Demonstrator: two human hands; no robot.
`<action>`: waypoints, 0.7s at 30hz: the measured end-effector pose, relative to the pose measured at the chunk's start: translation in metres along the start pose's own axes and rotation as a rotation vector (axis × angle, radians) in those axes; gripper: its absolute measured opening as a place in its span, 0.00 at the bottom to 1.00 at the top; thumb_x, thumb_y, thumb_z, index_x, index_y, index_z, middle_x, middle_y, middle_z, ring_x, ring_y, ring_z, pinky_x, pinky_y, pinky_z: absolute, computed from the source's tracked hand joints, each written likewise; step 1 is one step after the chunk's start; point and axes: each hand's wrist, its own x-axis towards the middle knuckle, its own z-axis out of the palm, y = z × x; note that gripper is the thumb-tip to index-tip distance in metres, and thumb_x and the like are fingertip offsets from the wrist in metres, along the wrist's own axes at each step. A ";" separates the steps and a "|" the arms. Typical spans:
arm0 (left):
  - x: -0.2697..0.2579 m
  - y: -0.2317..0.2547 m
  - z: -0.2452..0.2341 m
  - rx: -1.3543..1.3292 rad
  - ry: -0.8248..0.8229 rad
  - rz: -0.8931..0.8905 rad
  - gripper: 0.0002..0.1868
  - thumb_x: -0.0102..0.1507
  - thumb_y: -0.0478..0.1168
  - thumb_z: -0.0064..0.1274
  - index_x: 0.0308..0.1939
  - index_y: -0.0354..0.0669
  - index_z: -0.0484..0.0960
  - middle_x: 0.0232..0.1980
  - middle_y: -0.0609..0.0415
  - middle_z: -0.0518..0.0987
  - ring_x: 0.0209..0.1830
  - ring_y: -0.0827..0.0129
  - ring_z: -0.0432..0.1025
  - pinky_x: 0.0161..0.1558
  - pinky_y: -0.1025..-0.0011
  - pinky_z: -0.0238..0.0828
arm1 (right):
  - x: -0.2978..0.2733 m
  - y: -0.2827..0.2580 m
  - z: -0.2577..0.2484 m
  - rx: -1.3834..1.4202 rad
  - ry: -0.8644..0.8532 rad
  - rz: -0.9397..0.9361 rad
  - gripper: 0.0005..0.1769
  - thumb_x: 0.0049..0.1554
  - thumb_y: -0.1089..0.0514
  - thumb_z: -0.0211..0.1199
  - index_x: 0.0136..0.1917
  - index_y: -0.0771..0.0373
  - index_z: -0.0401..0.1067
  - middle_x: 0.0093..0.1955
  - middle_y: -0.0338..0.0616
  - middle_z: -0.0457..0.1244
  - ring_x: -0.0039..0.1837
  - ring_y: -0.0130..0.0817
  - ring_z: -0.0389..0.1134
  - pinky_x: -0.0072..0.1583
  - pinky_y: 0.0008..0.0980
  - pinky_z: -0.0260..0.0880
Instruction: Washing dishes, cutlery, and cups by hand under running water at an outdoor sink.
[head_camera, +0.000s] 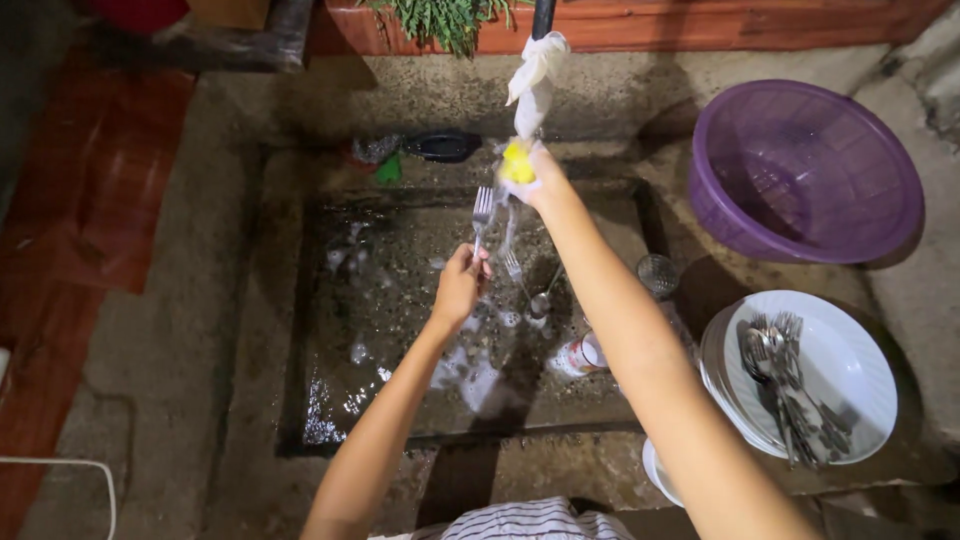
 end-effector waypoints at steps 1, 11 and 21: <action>0.001 0.000 -0.001 -0.001 0.000 -0.001 0.08 0.73 0.39 0.39 0.47 0.43 0.74 0.30 0.60 0.76 0.23 0.77 0.65 0.24 0.74 0.61 | -0.015 -0.001 0.017 0.000 0.001 0.001 0.07 0.60 0.51 0.62 0.46 0.54 0.70 0.37 0.41 0.62 0.40 0.40 0.62 0.43 0.45 0.66; -0.036 0.004 0.019 0.046 -0.014 -0.006 0.10 0.69 0.39 0.43 0.37 0.39 0.78 0.24 0.56 0.73 0.20 0.74 0.65 0.24 0.72 0.61 | -0.162 0.015 0.012 -0.116 0.127 0.022 0.10 0.56 0.53 0.67 0.49 0.57 0.72 0.45 0.44 0.67 0.48 0.41 0.68 0.49 0.45 0.73; -0.110 -0.039 0.100 -0.127 -0.357 -0.144 0.10 0.68 0.38 0.43 0.43 0.40 0.80 0.27 0.60 0.71 0.20 0.78 0.60 0.22 0.75 0.54 | -0.425 0.017 -0.067 -0.673 0.323 -0.397 0.18 0.51 0.59 0.73 0.55 0.63 0.76 0.46 0.41 0.69 0.46 0.31 0.71 0.48 0.30 0.74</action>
